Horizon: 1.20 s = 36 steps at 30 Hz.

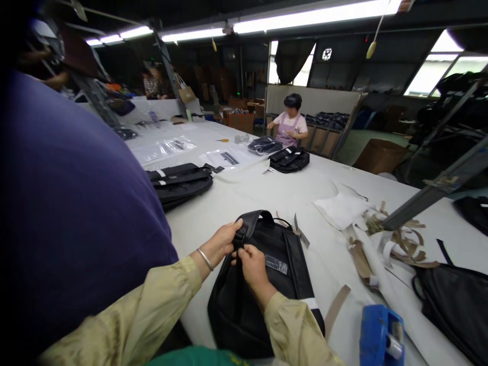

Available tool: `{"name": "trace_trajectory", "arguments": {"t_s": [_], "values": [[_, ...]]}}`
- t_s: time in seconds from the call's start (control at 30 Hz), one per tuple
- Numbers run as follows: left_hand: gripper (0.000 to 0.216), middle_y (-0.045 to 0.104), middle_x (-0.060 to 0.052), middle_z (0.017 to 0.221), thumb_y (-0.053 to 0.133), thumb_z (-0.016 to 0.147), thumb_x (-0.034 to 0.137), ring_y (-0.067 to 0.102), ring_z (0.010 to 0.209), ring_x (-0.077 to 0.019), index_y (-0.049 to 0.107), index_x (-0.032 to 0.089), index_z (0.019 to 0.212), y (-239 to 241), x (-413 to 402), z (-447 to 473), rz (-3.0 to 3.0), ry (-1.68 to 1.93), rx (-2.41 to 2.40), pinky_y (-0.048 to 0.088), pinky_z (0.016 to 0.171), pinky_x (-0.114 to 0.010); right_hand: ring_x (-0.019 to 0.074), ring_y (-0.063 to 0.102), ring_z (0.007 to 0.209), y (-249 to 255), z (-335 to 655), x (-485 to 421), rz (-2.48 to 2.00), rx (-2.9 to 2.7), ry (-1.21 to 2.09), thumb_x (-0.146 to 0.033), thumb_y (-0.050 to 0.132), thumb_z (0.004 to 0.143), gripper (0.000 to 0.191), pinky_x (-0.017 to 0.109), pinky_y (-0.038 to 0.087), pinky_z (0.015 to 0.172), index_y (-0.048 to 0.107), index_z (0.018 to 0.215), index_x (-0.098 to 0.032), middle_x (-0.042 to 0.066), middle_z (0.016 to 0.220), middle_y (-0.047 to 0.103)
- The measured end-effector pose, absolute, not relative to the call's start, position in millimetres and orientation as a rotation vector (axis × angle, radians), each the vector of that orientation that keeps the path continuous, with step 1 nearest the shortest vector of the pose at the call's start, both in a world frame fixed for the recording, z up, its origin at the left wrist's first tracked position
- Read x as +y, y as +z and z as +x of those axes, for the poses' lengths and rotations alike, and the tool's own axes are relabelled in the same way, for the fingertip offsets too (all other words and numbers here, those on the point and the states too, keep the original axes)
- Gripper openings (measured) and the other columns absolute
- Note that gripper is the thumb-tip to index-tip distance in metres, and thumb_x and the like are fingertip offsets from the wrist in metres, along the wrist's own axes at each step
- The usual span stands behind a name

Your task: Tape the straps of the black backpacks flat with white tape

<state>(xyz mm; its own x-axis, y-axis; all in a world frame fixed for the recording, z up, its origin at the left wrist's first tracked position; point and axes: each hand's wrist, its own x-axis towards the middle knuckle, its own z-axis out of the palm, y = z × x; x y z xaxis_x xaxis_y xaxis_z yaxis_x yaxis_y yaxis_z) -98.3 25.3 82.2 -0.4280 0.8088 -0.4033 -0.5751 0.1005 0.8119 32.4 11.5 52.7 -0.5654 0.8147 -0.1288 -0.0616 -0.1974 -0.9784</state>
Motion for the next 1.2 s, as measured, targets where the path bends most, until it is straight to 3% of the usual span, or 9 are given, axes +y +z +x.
{"name": "trace_trajectory", "arguments": {"t_s": [0.23,0.4,0.6,0.7,0.8,0.9,1.03,1.1,1.2], "values": [[0.029,0.051,0.003,0.05,0.064,0.083,0.042,0.045,0.038,-0.011,0.054,0.017,0.073,86.5,26.6,-94.8,0.231,1.644,1.317,0.037,0.04,-0.023,0.0216,0.065,0.059,52.5,21.3,15.7,-0.931,-1.464,1.778,-0.048,0.063,0.075,0.031,0.033,0.052,0.06,0.064,0.073,-0.017,0.006,0.07,0.069],[0.025,0.055,0.001,0.053,0.065,0.083,0.037,0.049,0.042,-0.0118,0.055,0.016,0.073,91.9,25.7,-95.4,0.277,1.654,1.32,0.039,0.043,-0.023,0.0227,0.067,0.066,45.4,26.2,10.4,-0.828,-1.463,1.909,-0.049,0.067,0.073,0.035,0.036,0.054,0.066,0.067,0.087,-0.017,0.007,0.079,0.071],[0.025,0.054,0.001,0.053,0.062,0.085,0.039,0.047,0.04,-0.012,0.054,0.016,0.075,101.7,23.9,-93.9,0.25,1.585,1.328,0.037,0.04,-0.023,0.0232,0.067,0.062,45.1,24.0,6.7,-0.932,-1.422,1.943,-0.054,0.068,0.069,0.037,0.036,0.054,0.061,0.064,0.075,-0.018,0.007,0.074,0.07],[0.028,0.047,0.004,0.047,0.059,0.086,0.043,0.039,0.033,-0.0118,0.051,0.019,0.074,106.9,23.1,-95.2,0.221,1.46,1.426,0.027,0.034,-0.022,0.0224,0.067,0.065,57.0,22.4,13.7,-0.869,-1.433,1.931,-0.052,0.064,0.072,0.036,0.035,0.054,0.062,0.065,0.083,-0.018,0.008,0.08,0.071],[0.027,0.05,0.002,0.048,0.06,0.085,0.039,0.044,0.036,-0.0121,0.052,0.018,0.072,108.2,25.2,-100.8,0.245,1.486,1.418,0.033,0.036,-0.022,0.0217,0.066,0.07,59.1,26.0,13.4,-0.798,-1.488,2.026,-0.051,0.061,0.075,0.038,0.036,0.053,0.067,0.066,0.093,-0.018,0.008,0.086,0.07],[0.022,0.057,-0.002,0.053,0.064,0.084,0.031,0.052,0.045,-0.0132,0.057,0.014,0.071,104.0,30.1,-107.3,0.232,1.563,1.343,0.043,0.045,-0.024,0.0225,0.063,0.082,51.6,30.7,9.9,-0.786,-1.758,1.799,-0.042,0.059,0.077,0.027,0.039,0.049,0.083,0.068,0.083,-0.018,0.007,0.084,0.067],[0.019,0.062,-0.005,0.056,0.065,0.083,0.026,0.056,0.049,-0.0151,0.06,0.013,0.07,95.4,36.2,-110.6,0.189,1.598,1.274,0.049,0.052,-0.026,0.0233,0.054,0.102,47.7,29.7,12.3,-0.863,-1.965,1.377,-0.035,0.061,0.074,0.019,0.038,0.04,0.097,0.066,0.069,-0.018,0.01,0.102,0.061],[0.019,0.063,-0.006,0.056,0.064,0.083,0.025,0.058,0.05,-0.0161,0.061,0.012,0.069,93.5,37.4,-109.8,0.164,1.597,1.283,0.05,0.054,-0.028,0.0211,0.054,0.095,49.9,26.7,15.3,-0.825,-2.005,1.412,-0.036,0.059,0.076,0.021,0.034,0.042,0.091,0.064,0.066,-0.018,0.007,0.093,0.061],[0.02,0.064,-0.007,0.056,0.066,0.083,0.027,0.06,0.053,-0.0186,0.063,0.012,0.071,96.7,38.4,-108.6,0.142,1.568,1.321,0.051,0.056,-0.03,0.0154,0.048,0.064,48.0,22.5,16.5,-0.829,-2.034,1.531,-0.041,0.054,0.08,0.035,0.028,0.041,0.065,0.052,0.052,-0.02,-0.001,0.058,0.048]]}}
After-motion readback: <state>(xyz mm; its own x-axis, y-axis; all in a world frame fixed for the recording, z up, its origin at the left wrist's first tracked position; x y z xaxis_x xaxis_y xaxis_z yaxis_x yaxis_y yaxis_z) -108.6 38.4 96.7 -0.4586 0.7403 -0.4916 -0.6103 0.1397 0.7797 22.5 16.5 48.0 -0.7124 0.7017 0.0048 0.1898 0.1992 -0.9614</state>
